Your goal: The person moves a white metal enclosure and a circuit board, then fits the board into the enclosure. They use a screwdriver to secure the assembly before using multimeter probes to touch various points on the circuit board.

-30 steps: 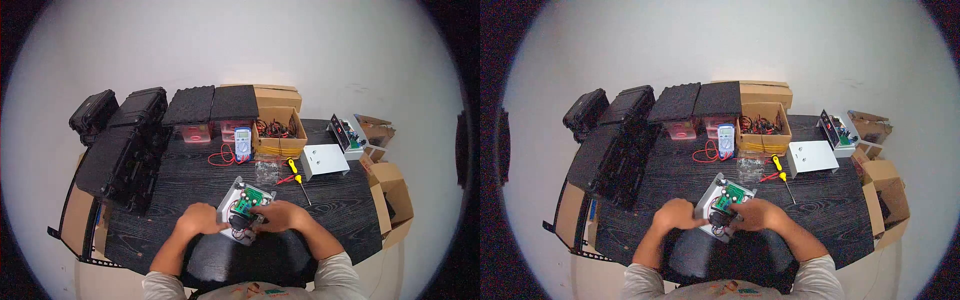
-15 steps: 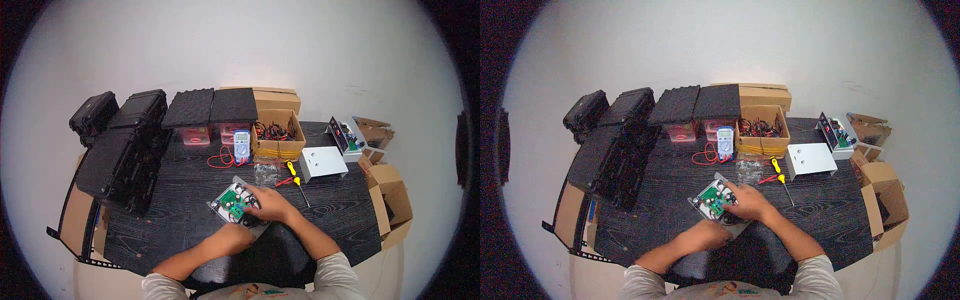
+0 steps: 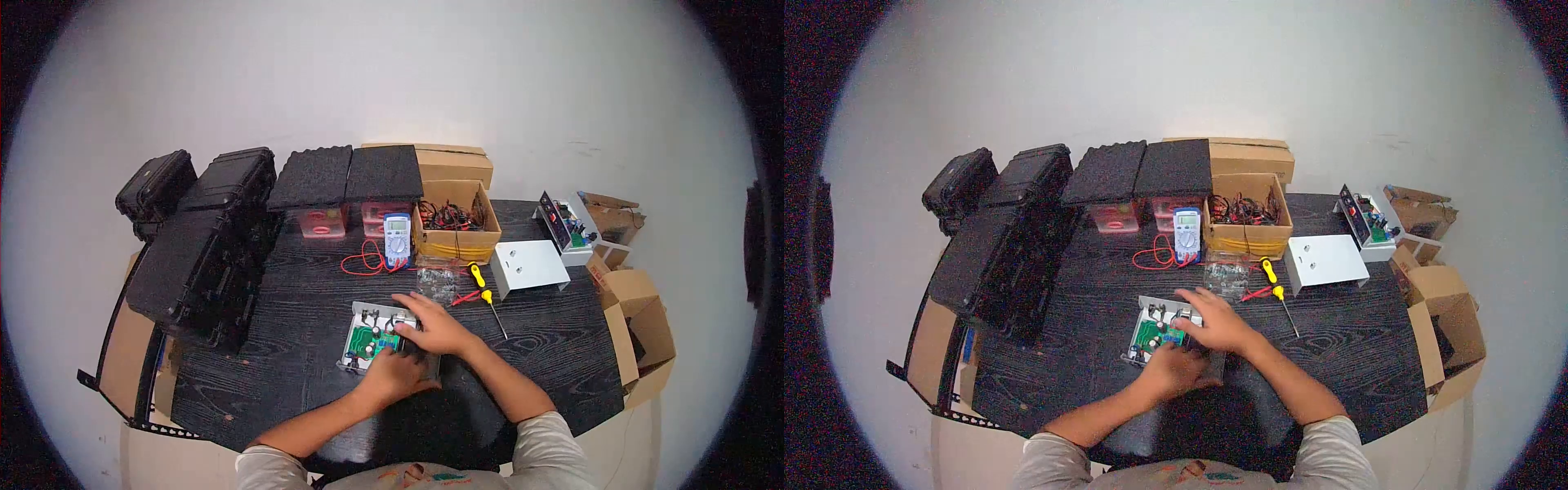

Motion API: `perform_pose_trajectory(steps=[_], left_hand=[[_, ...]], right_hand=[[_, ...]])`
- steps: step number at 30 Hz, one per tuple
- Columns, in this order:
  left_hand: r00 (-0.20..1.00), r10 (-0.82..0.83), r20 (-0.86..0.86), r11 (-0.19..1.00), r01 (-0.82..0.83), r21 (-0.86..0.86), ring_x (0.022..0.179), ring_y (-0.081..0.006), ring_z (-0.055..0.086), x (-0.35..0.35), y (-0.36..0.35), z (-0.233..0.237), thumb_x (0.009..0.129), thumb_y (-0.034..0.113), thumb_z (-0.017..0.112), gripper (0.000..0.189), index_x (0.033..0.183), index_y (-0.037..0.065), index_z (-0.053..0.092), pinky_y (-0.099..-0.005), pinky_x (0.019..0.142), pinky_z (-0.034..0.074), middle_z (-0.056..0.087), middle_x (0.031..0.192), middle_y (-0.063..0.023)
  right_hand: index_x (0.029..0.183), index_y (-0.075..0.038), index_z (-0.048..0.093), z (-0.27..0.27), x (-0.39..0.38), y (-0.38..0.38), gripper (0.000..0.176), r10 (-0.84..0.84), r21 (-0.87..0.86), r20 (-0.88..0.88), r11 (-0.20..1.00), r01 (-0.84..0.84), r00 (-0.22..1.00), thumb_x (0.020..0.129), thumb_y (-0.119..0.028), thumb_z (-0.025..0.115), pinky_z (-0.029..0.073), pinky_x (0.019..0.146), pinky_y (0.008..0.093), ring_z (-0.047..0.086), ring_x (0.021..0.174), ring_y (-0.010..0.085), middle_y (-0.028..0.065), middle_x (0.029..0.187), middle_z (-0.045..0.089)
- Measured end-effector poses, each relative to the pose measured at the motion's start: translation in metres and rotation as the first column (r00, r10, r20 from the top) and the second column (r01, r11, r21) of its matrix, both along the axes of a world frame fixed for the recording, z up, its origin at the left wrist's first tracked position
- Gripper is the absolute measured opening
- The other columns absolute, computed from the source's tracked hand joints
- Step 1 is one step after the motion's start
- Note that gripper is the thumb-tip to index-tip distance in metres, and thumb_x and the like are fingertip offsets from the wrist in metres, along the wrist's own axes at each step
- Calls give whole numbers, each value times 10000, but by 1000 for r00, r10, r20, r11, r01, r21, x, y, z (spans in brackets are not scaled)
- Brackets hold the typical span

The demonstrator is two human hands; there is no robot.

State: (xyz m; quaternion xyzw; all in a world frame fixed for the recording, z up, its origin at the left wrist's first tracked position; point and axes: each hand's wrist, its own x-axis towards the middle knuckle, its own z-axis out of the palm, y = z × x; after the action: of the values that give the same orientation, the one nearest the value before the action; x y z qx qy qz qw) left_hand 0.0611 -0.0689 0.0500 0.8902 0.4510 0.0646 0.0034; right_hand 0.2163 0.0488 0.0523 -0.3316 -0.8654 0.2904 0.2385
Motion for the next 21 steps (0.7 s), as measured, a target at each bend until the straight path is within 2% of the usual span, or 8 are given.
perform_pose_trajectory(steps=[3,6,9,12,17,18,20,21], left_hand=[[991,23,-133,974,-52,-222,900,-285,707,4,4,5,935,580,622,485,984,112,738,-429,744,544,720,986,-94],[988,-106,115,981,85,172,784,-251,723,-13,1,-27,887,413,685,300,792,136,750,-376,659,537,716,851,-76],[999,-34,-10,991,35,130,788,-245,714,-15,0,-34,851,270,662,168,778,138,736,-382,665,548,711,837,-71],[996,-55,-72,976,69,205,805,-240,715,-12,-2,-25,813,191,641,104,782,136,723,-383,669,554,710,840,-69],[985,-173,6,936,163,311,877,-252,722,-18,2,-31,864,191,618,119,902,128,712,-411,751,557,722,932,-79],[980,-199,18,921,181,344,891,-252,723,-20,3,-29,875,191,611,127,927,129,709,-414,774,558,725,956,-84],[972,-216,88,948,187,258,930,-253,725,-26,7,-16,895,208,615,137,957,126,706,-431,838,558,731,1015,-93],[967,-222,123,958,192,214,950,-253,726,-29,10,-8,905,216,617,143,972,125,705,-440,870,558,734,1045,-98]], right_hand=[[1505,-107,517,5,8,5,608,7,-12,-25,1000,-7,1000,1000,-412,659,326,1219,501,410,1483,428,255,1526,512],[1502,-108,519,25,16,7,584,15,-85,-67,996,-21,998,1002,-372,666,338,1214,482,417,1480,420,253,1517,519],[1441,-73,572,33,21,11,523,8,-3,-116,1000,-8,993,1001,-336,671,385,1177,460,518,1394,385,238,1439,583],[1388,-52,612,33,26,16,481,5,59,-161,998,4,987,995,-322,678,453,1112,444,584,1322,356,214,1391,622],[1296,-22,669,53,41,15,450,-33,49,-126,998,39,992,961,-317,724,538,1001,413,699,1157,314,187,1222,728],[1274,-22,681,63,47,14,437,-107,47,-72,993,110,992,956,-319,729,544,983,415,713,1122,307,183,1186,740],[1229,-21,705,84,60,11,415,-249,52,36,968,247,968,946,-322,740,556,949,419,741,1054,294,174,1116,765],[1208,-33,716,81,67,14,405,-327,-20,-21,945,327,945,934,-330,742,563,909,436,742,1025,325,186,1110,761]])
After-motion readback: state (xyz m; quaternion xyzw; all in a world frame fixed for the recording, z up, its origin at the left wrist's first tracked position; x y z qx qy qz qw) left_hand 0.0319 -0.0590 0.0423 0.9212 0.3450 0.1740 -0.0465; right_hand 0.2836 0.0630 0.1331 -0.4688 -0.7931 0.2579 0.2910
